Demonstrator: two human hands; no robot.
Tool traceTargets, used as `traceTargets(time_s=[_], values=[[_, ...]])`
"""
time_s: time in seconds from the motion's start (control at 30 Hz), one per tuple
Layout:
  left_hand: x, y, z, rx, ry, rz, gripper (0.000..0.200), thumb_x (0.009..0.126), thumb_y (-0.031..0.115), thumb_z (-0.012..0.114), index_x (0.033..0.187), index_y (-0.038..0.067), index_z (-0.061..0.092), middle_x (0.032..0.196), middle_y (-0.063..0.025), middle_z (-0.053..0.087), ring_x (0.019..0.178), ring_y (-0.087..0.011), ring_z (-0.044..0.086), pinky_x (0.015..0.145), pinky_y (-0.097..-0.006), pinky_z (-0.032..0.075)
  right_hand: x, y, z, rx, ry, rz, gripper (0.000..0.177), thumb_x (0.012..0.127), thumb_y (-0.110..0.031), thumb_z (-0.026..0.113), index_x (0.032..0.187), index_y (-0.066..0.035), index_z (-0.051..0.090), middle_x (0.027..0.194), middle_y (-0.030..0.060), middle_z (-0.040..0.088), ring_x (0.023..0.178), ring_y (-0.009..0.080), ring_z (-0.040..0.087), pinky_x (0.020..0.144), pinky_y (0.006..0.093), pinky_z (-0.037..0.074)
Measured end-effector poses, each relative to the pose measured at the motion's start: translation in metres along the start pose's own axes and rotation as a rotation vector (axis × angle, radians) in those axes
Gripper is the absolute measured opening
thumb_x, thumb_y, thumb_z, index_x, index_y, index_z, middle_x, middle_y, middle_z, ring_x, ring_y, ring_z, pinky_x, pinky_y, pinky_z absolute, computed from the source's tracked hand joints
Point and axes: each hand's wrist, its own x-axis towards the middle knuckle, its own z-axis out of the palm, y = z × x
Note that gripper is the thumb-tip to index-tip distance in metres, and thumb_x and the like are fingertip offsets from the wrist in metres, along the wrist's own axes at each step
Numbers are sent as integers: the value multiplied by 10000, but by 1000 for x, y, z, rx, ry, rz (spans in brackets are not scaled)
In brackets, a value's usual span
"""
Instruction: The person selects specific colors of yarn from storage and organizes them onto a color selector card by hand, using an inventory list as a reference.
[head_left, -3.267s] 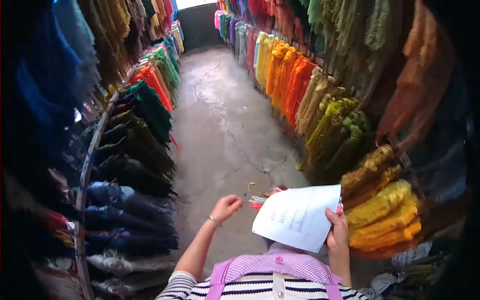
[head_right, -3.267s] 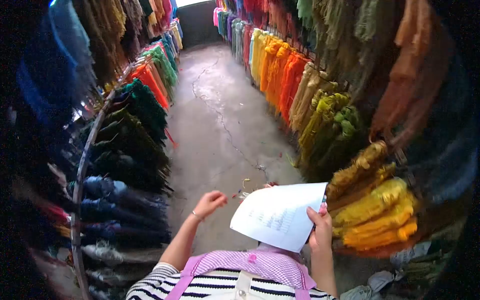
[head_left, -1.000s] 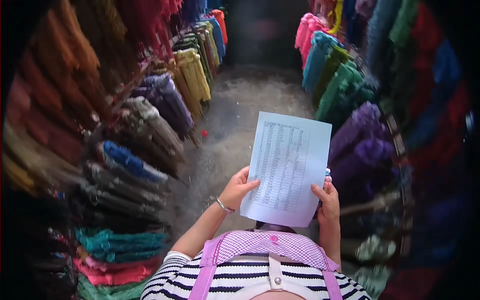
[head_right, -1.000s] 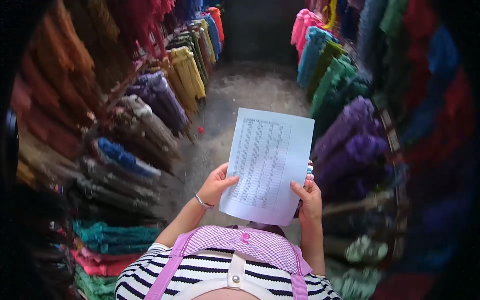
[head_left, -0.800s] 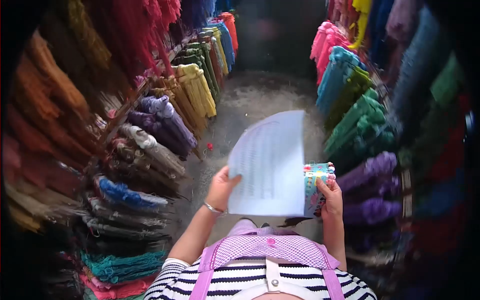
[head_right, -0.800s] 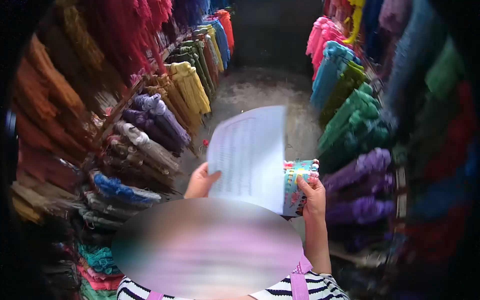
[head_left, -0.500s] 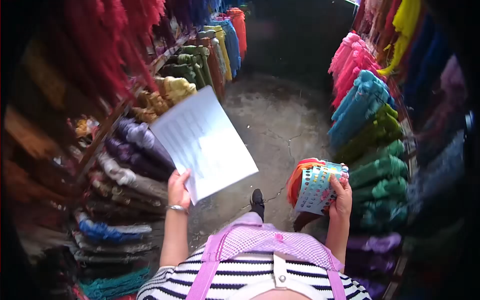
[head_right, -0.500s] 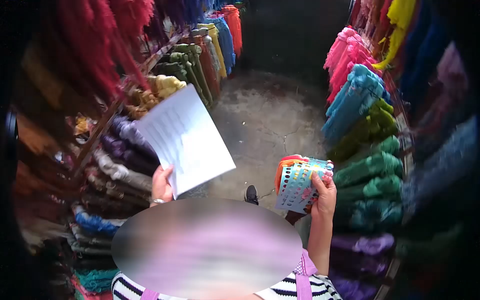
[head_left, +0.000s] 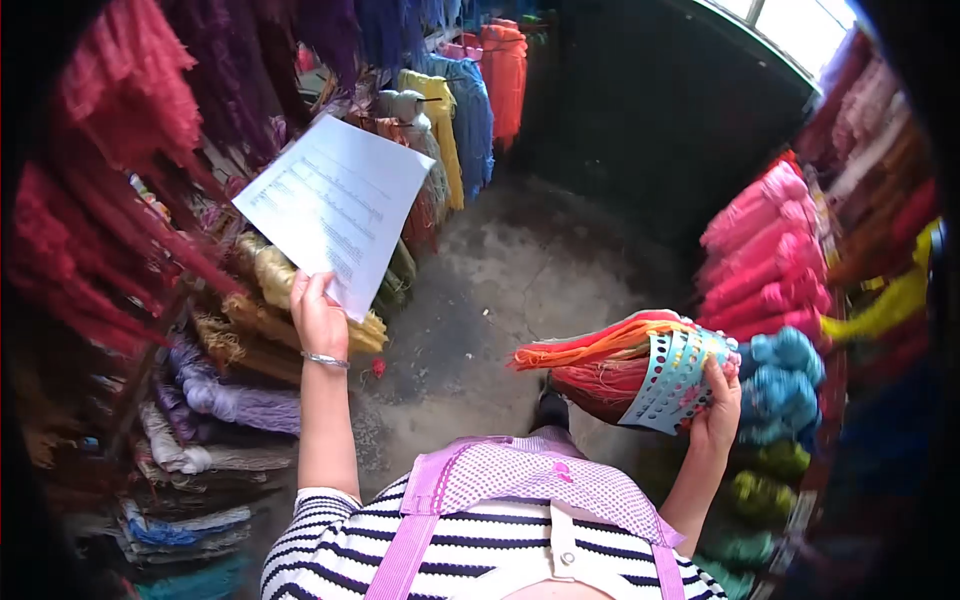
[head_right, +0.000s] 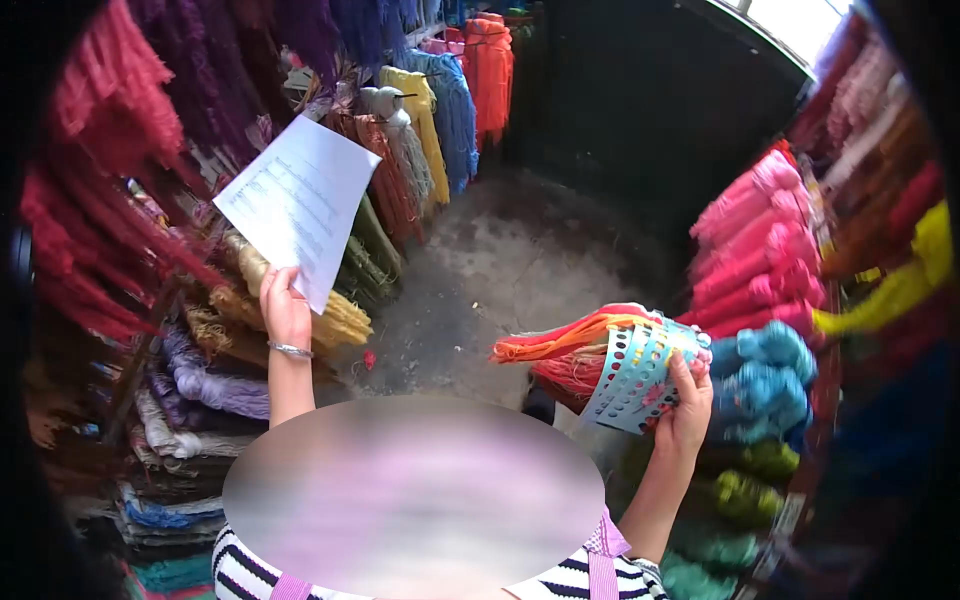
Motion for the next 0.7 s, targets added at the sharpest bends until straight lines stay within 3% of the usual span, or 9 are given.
traceTargets(time_s=[0.1, 0.2, 0.33, 0.57, 0.67, 0.7], values=[[35, -29, 17, 12, 126, 76, 303, 799, -69, 464, 1080, -16, 564, 1047, -79, 609, 935, -175, 577, 840, -292, 456, 98, -6, 34, -30, -187, 40, 323, 837, -52, 656, 1145, -16, 565, 1031, 82, 655, 912, 159, 637, 827, 281, 493], [54, -48, 34, 20, 268, 118, 377, 792, -72, 445, 1157, -37, 535, 1160, -114, 569, 1053, -217, 551, 902, -337, 447, 194, -15, 86, -58, -328, 60, 273, 825, -3, 639, 1089, 5, 568, 1001, 71, 655, 875, 145, 645, 811, 279, 497], [78, -61, 72, 19, 397, 180, 398, 794, -72, 441, 1185, -53, 514, 1199, -126, 552, 1104, -232, 532, 931, -352, 438, 293, -39, 189, -182, -710, 99, 310, 823, -66, 651, 1107, 15, 556, 1007, 99, 649, 903, 153, 646, 834, 281, 502], [116, -70, 97, 181, 466, 270, 469, 803, -72, 435, 1272, -63, 431, 1243, -150, 515, 1128, -252, 519, 964, -371, 417, 391, -34, 384, -14, -1327, -2, 390, 777, -138, 715, 1101, 28, 575, 997, 92, 653, 904, 166, 636, 833, 299, 496], [149, -78, 68, 273, 572, 312, 425, 821, -72, 443, 1245, -64, 465, 1211, -136, 542, 1104, -250, 530, 952, -359, 412, 420, -16, 459, -27, -1551, -34, 444, 790, -117, 705, 1185, -4, 536, 1071, 88, 627, 985, 159, 609, 899, 291, 468], [159, -80, 56, 281, 602, 317, 422, 807, -65, 460, 1228, -63, 470, 1188, -130, 549, 1077, -232, 534, 934, -350, 417, 426, -10, 484, -65, -1670, -2, 367, 801, -131, 697, 1124, -6, 576, 1004, 79, 649, 909, 148, 627, 847, 274, 488]])
